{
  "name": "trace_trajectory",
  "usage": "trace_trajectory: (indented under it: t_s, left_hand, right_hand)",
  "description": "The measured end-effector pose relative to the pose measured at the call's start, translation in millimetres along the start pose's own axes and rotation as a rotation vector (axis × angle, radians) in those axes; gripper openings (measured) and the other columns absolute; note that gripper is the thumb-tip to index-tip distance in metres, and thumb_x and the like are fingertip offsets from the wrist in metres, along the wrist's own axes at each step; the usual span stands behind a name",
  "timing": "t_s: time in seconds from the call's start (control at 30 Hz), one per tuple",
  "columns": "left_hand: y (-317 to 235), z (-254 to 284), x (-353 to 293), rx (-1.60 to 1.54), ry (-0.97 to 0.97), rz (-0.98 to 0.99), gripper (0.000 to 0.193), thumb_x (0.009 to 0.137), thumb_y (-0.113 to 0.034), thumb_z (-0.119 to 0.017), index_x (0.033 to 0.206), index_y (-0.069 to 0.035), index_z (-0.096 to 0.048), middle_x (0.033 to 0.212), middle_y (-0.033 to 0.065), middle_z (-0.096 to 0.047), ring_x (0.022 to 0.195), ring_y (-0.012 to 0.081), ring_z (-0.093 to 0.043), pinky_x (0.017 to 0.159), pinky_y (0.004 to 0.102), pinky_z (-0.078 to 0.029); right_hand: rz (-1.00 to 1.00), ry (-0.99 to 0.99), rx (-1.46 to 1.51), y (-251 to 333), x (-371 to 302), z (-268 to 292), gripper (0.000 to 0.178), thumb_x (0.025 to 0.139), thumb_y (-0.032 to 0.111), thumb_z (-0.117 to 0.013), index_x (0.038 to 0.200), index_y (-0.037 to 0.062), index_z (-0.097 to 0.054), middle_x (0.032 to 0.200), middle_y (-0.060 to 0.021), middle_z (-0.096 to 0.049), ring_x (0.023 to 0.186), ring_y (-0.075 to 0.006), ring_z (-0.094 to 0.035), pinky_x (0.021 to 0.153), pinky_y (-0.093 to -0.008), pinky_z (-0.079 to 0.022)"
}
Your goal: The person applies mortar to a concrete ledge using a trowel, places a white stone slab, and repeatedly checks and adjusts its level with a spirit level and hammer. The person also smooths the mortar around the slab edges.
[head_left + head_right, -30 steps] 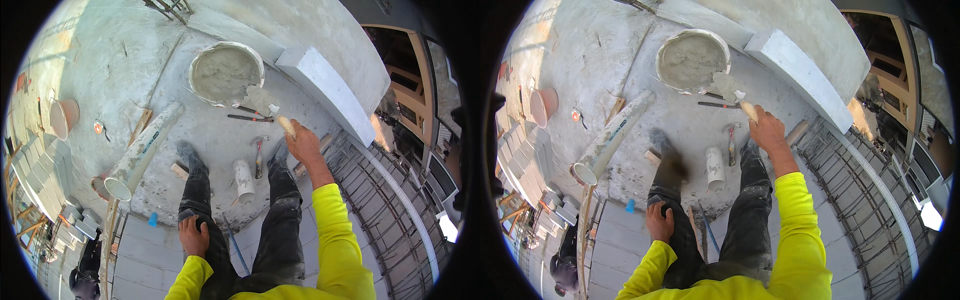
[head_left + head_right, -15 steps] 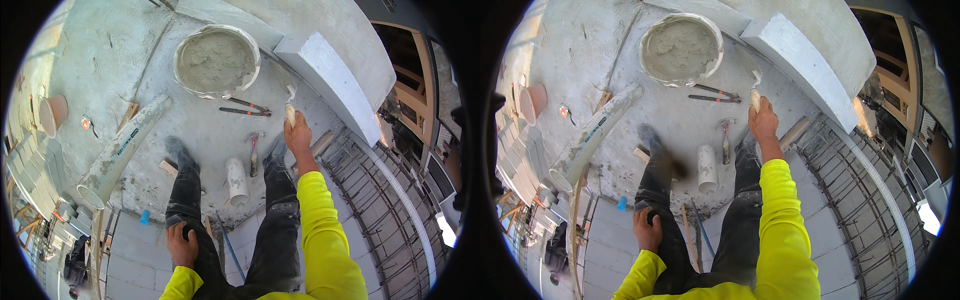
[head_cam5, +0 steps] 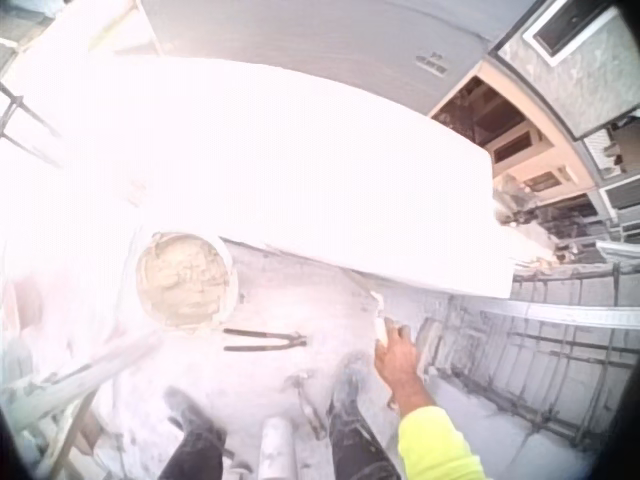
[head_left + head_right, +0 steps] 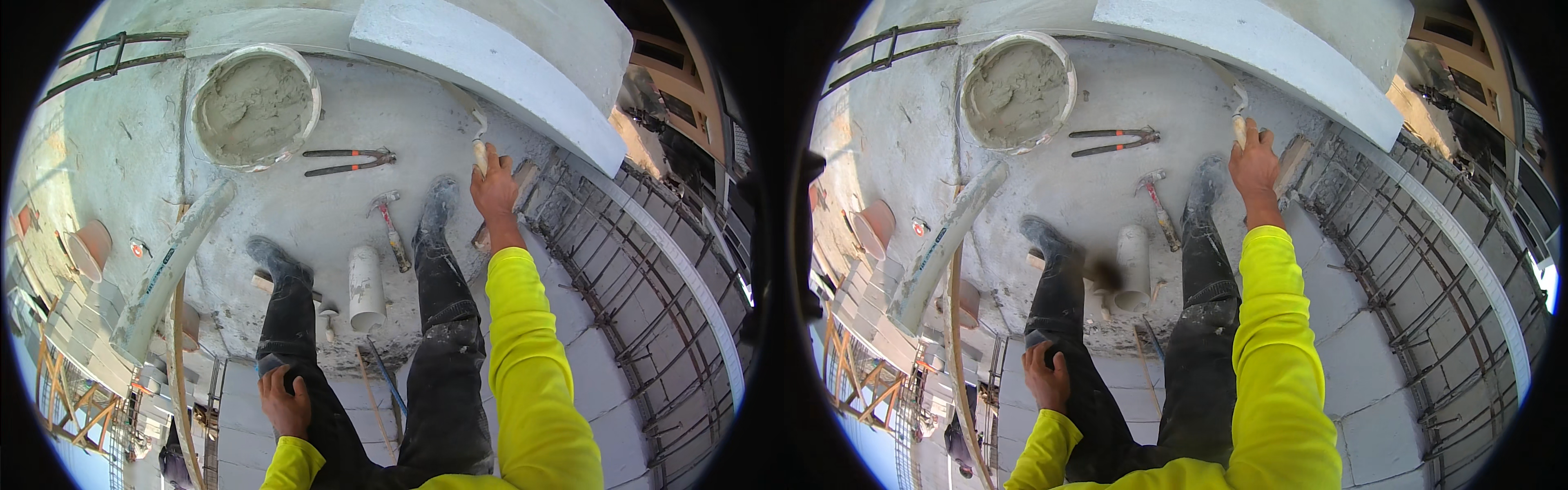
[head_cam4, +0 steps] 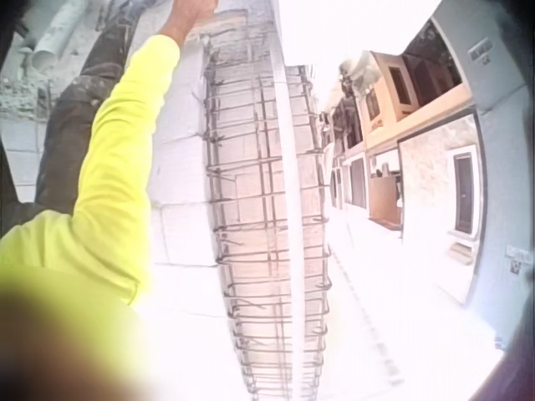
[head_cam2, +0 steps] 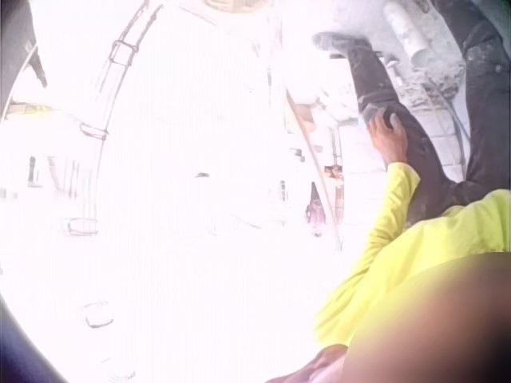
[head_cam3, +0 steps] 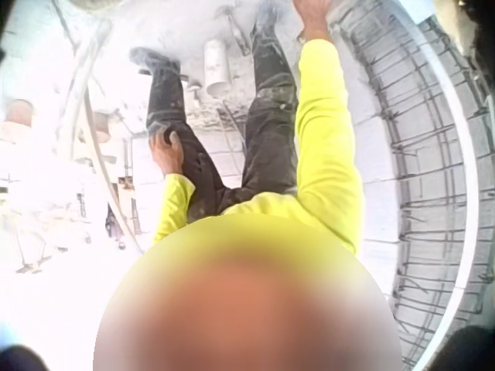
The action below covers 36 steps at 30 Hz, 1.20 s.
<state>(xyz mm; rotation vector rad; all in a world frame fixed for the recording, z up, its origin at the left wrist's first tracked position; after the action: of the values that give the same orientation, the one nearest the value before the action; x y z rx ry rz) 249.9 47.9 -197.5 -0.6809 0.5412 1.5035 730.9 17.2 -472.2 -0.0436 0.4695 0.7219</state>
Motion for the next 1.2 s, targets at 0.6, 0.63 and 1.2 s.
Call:
trace_trajectory:
  t_s: [0.6, 0.63, 1.2]
  left_hand:
    - [-25, -5, 13, 0.266, 0.096, -0.049, 0.031, 0.083, -0.015, -0.067, 0.111, -0.002, -0.068, 0.113, 0.0184, -0.065, 0.113, 0.0400, -0.058, 0.098, 0.0496, -0.047]
    - [-26, -5, 14, 0.273, 0.099, -0.053, 0.031, 0.083, -0.015, -0.067, 0.111, -0.002, -0.068, 0.113, 0.0188, -0.065, 0.113, 0.0401, -0.058, 0.098, 0.0497, -0.047]
    - [-30, -9, 10, 0.210, 0.107, -0.094, 0.032, 0.083, -0.016, -0.066, 0.111, -0.002, -0.066, 0.112, 0.0200, -0.064, 0.113, 0.0410, -0.057, 0.098, 0.0508, -0.046]
  right_hand:
    - [-0.895, -0.426, 1.923, -147, -37, -52, 0.028, 0.097, 0.021, -0.054, 0.116, 0.0010, -0.059, 0.090, -0.0128, -0.064, 0.062, -0.0218, -0.061, 0.052, -0.0350, -0.050]
    - [-0.880, -0.422, 1.958, -150, -27, -55, 0.028, 0.097, 0.022, -0.054, 0.115, 0.0012, -0.059, 0.090, -0.0128, -0.064, 0.062, -0.0221, -0.061, 0.051, -0.0350, -0.049]
    - [-0.663, 0.353, 1.697, -8, -94, 0, 0.035, 0.095, 0.026, -0.072, 0.120, 0.0044, -0.062, 0.081, -0.0027, -0.061, 0.057, -0.0112, -0.058, 0.046, -0.0273, -0.047]
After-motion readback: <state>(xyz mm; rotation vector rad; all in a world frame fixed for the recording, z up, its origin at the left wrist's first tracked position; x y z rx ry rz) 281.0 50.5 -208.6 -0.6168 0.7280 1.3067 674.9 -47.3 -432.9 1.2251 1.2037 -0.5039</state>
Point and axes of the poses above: each hand's wrist, its own x-axis towards the middle knuckle, its own z-axis out of the back of the hand, y = z × x, the point moved 4 cm from there along x, towards the middle knuckle
